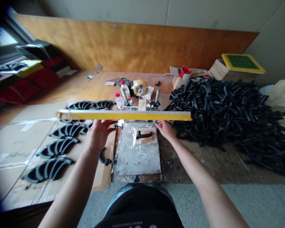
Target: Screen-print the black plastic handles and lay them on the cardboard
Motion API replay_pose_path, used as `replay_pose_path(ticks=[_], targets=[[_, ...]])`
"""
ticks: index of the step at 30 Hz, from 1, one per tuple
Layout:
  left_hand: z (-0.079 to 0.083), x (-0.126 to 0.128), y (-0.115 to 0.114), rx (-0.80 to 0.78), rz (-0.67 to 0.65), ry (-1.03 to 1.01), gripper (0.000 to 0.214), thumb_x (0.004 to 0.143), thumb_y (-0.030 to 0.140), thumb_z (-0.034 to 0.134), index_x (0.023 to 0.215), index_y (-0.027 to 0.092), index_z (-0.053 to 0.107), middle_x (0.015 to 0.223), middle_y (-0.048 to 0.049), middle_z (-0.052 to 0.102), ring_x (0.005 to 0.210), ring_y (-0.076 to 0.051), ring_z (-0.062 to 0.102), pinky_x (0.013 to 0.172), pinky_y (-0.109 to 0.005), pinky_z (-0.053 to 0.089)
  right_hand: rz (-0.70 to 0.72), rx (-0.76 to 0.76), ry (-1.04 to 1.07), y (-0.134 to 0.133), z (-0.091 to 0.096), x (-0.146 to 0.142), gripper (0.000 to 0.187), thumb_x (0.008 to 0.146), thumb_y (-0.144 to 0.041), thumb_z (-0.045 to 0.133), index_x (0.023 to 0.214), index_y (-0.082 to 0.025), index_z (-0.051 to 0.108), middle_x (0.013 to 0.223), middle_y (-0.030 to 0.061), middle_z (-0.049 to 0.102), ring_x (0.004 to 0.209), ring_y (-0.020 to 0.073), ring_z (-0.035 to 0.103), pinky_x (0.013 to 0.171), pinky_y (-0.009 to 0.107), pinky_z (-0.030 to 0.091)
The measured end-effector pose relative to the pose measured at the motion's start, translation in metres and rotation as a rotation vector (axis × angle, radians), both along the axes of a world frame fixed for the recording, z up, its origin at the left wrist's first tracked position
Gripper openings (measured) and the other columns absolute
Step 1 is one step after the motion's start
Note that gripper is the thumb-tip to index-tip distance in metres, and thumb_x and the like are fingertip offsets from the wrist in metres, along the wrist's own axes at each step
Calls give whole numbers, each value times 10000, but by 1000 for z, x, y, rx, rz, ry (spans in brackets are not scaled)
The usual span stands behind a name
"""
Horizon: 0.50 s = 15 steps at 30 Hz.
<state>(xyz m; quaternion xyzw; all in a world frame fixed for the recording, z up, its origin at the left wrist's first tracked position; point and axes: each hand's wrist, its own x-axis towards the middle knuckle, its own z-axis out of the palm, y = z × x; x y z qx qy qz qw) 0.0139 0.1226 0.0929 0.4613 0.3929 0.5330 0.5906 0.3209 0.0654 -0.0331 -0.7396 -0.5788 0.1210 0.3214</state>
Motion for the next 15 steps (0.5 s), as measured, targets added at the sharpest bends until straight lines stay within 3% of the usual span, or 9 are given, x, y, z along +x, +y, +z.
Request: replay_pose_path(ticks=[3,6,8,11,12,13,15], targets=[[-21,15,-13,-147,71,-93,443,847,508,575,1190,227,569,968,-44,702,803,-146,665,589,-226,521,216,12,-116,-12,-18,-41,244,798,-270,737,1019,-213,651,971,42,685,951,208,601,894,355,444],[-62,25,-50,-476,-144,-2,437,853,508,591,1152,190,570,1062,-102,712,795,-172,690,572,-257,541,220,36,-213,-25,-14,-82,105,857,-273,685,934,-203,670,958,61,673,972,218,567,902,371,438],[-89,26,-75,-659,-294,63,448,843,538,597,1113,181,594,1111,-131,708,860,-222,706,595,-301,562,236,71,-232,-39,-7,-108,110,897,-306,634,917,-209,680,921,63,671,968,222,561,900,367,443],[-117,5,-92,-694,-277,105,368,811,542,628,968,209,640,962,-85,740,827,-235,708,583,-299,545,450,81,-168,-63,0,-129,190,946,-362,551,1019,-264,696,929,33,693,945,198,605,874,325,467],[-125,-10,-90,-674,-236,143,353,804,547,625,917,214,646,891,-71,743,771,-229,702,566,-297,532,454,39,-118,-70,0,-126,232,963,-391,514,1072,-284,689,947,20,706,918,185,630,840,306,481],[-133,-29,-85,-655,-184,202,352,800,556,613,882,216,647,830,-60,741,710,-222,689,555,-302,523,379,-39,-70,-77,-1,-115,287,979,-428,467,1130,-295,673,964,15,718,884,178,652,798,293,492],[-150,-76,-70,-636,-34,369,423,818,599,515,801,194,635,733,-64,725,618,-208,652,545,-313,513,39,-279,-30,-92,-9,-77,415,1002,-488,364,1228,-263,630,975,48,736,835,195,683,737,299,499]])
